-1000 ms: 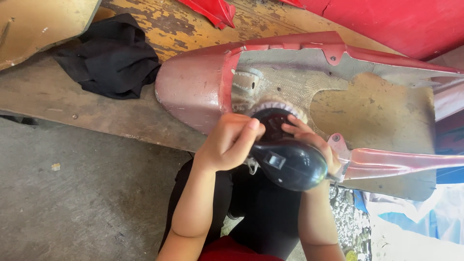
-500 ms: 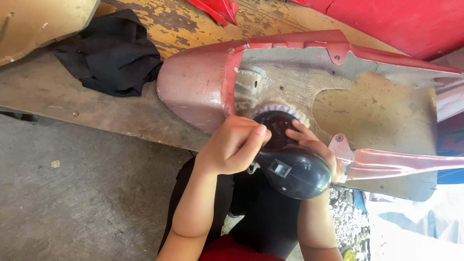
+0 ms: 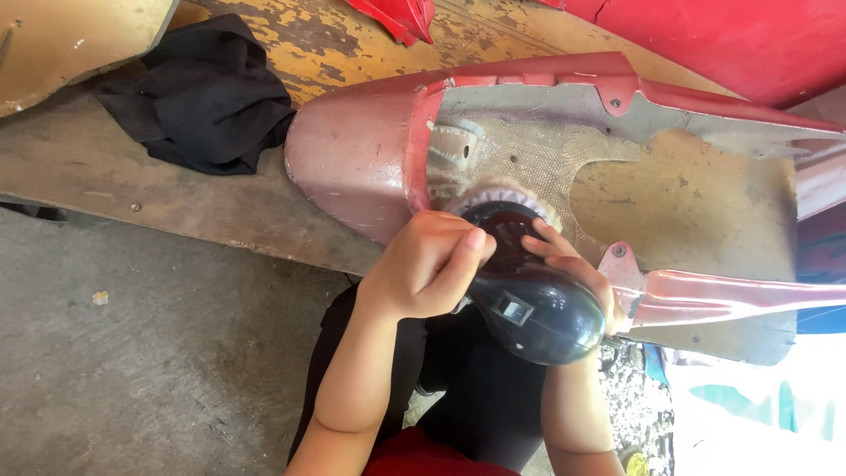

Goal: The person uses a power polisher with a buffing pad to smooth and polish a red car bumper cover resting on a wooden workbench. They move the tool across the surface, focusing on edges and curves, while holding the part steady with their other hand.

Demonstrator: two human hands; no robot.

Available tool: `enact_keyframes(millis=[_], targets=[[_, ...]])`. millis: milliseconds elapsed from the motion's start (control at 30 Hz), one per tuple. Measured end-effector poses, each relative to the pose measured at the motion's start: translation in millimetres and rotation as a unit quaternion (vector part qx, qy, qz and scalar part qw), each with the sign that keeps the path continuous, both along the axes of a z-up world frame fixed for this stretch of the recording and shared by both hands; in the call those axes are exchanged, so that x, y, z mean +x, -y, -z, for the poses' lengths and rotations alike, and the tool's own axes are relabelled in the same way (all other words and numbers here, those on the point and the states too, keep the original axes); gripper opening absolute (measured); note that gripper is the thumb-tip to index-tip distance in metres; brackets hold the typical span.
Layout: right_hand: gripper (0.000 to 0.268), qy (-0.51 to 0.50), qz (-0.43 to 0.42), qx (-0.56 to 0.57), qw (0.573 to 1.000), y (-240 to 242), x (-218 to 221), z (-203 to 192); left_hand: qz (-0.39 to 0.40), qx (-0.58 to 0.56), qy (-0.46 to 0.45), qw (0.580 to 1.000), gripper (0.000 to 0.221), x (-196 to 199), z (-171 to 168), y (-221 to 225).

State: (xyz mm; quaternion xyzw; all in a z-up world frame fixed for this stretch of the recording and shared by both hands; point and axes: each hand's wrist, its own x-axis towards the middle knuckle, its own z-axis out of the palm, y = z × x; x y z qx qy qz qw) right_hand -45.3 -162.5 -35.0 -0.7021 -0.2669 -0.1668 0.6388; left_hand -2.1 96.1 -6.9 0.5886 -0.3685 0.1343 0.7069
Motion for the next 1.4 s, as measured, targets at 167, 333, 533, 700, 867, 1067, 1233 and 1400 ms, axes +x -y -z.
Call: enact_keyframes(millis=[167, 333, 533, 700, 867, 1067, 1233, 1400], targets=[[0.038, 0.024, -0.003, 0.007, 1.0, -24.3, 10.0, -14.9, -0.038, -0.012, 0.041, 0.998, 0.037, 0.5, 2.5, -8.7], [0.037, 0.117, 0.123, -0.181, 0.969, -34.9, 8.9, -18.0, -0.052, -0.023, -0.005, 0.998, 0.038, 2.8, 12.4, -11.6], [0.041, -0.088, -0.057, 0.105, 0.989, -1.5, -0.9, 6.2, 0.007, -0.003, -0.005, 1.0, 0.035, 0.3, -0.4, -1.0], [0.041, -0.054, -0.085, 0.098, 0.99, -36.7, 23.7, -30.5, -0.053, -0.036, 0.039, 0.997, 0.038, 5.3, 7.8, -16.7], [0.029, 0.174, 0.078, -0.209, 0.959, -64.1, 20.4, -41.4, -0.078, -0.024, 0.02, 0.996, 0.042, 2.5, 10.8, -25.5], [0.028, 0.076, -0.01, -0.046, 0.996, -23.9, 17.0, -3.7, -0.028, 0.002, -0.004, 1.0, 0.041, 0.6, 1.1, -15.8], [0.03, 0.025, -0.021, -0.01, 0.999, -58.0, 33.3, -34.7, -0.072, -0.037, 0.033, 0.996, 0.041, 6.4, 11.4, -28.7], [0.029, 0.192, 0.086, -0.24, 0.948, -83.6, 23.7, -51.0, -0.085, -0.036, -0.024, 0.995, 0.043, 2.2, 18.9, -41.2]])
